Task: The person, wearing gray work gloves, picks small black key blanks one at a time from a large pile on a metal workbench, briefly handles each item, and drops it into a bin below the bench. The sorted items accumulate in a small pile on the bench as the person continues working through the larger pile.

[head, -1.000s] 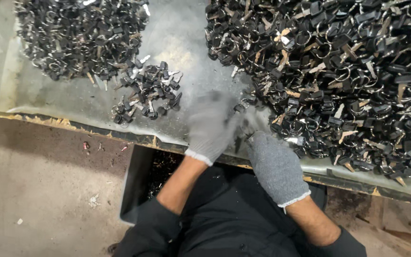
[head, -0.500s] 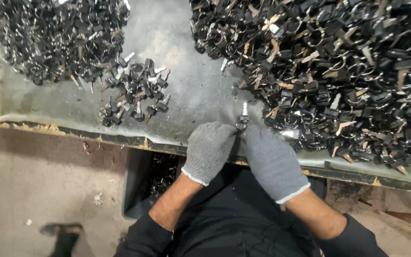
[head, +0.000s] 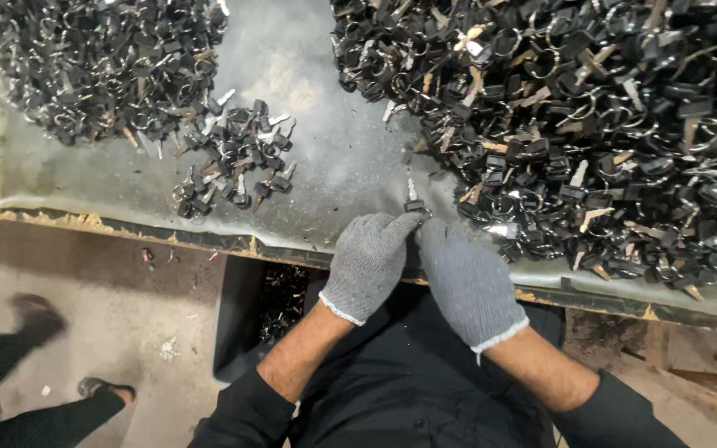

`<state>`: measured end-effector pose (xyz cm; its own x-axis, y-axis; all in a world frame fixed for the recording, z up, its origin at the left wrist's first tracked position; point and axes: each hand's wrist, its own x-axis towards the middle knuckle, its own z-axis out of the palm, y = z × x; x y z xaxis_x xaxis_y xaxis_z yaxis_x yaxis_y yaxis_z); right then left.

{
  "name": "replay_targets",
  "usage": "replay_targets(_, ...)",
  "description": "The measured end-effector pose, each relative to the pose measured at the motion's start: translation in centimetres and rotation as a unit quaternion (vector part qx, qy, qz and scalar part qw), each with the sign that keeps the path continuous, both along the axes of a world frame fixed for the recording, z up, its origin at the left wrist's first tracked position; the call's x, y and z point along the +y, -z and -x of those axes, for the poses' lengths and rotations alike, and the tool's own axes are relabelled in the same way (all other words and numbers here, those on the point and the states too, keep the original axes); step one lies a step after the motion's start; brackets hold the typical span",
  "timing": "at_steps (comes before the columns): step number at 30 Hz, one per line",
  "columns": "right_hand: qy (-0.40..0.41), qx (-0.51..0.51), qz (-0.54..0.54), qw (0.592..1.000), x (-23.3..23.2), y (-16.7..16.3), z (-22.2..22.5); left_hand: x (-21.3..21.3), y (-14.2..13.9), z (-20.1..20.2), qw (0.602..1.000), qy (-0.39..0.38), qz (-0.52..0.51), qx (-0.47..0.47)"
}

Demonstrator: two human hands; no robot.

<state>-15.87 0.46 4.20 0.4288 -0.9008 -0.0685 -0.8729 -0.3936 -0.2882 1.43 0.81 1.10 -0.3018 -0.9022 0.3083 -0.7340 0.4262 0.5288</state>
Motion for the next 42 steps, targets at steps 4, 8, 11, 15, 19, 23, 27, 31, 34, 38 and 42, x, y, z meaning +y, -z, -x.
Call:
replay_targets(4,0.017,-0.096,-0.197,0.976,-2.1,-0.2,0.5,0.4,-0.6,0.2,0.999,-0.033,-0.004,0.039)
replay_targets(8,0.017,-0.105,-0.082,0.991,-1.9,0.0,0.8,0.5,-1.2,0.1,0.998,-0.049,0.011,-0.034)
replay_targets(11,0.065,-0.009,-0.11,0.992,0.3,0.6,0.8,0.8,-0.9,0.1,0.995,-0.075,-0.015,-0.061)
replay_targets(15,0.023,-0.001,-0.034,0.999,1.2,1.1,0.2,0.8,0.0,-0.3,0.998,-0.063,0.001,-0.012)
replay_targets(19,0.003,-0.029,-0.089,0.996,-0.5,-0.5,-0.2,1.0,-0.4,0.3,0.994,-0.046,0.019,-0.094)
replay_targets(23,0.05,-0.097,-0.343,0.933,-2.5,-2.0,0.6,0.9,-2.7,-0.2,0.976,-0.052,-0.191,-0.089)
replay_targets(27,0.046,-0.102,-0.167,0.98,0.0,-0.9,0.5,-0.1,-4.3,-2.3,0.983,-0.013,-0.182,-0.022)
replay_targets(31,-0.018,-0.057,-0.084,0.995,2.9,1.4,-0.3,-1.5,-4.1,-2.5,0.995,-0.005,-0.102,-0.004)
replay_targets(34,-0.038,-0.068,-0.068,0.995,2.6,2.1,-0.3,-1.9,-3.5,-1.4,0.999,-0.023,-0.045,-0.011)
replay_targets(38,0.033,-0.042,-0.157,0.986,1.3,1.3,0.4,-1.9,-2.9,-1.0,0.978,-0.061,-0.194,0.053)
replay_targets(42,0.08,0.0,-0.089,0.993,1.7,0.5,1.1,-1.5,-2.7,-1.3,0.969,-0.091,-0.224,0.054)
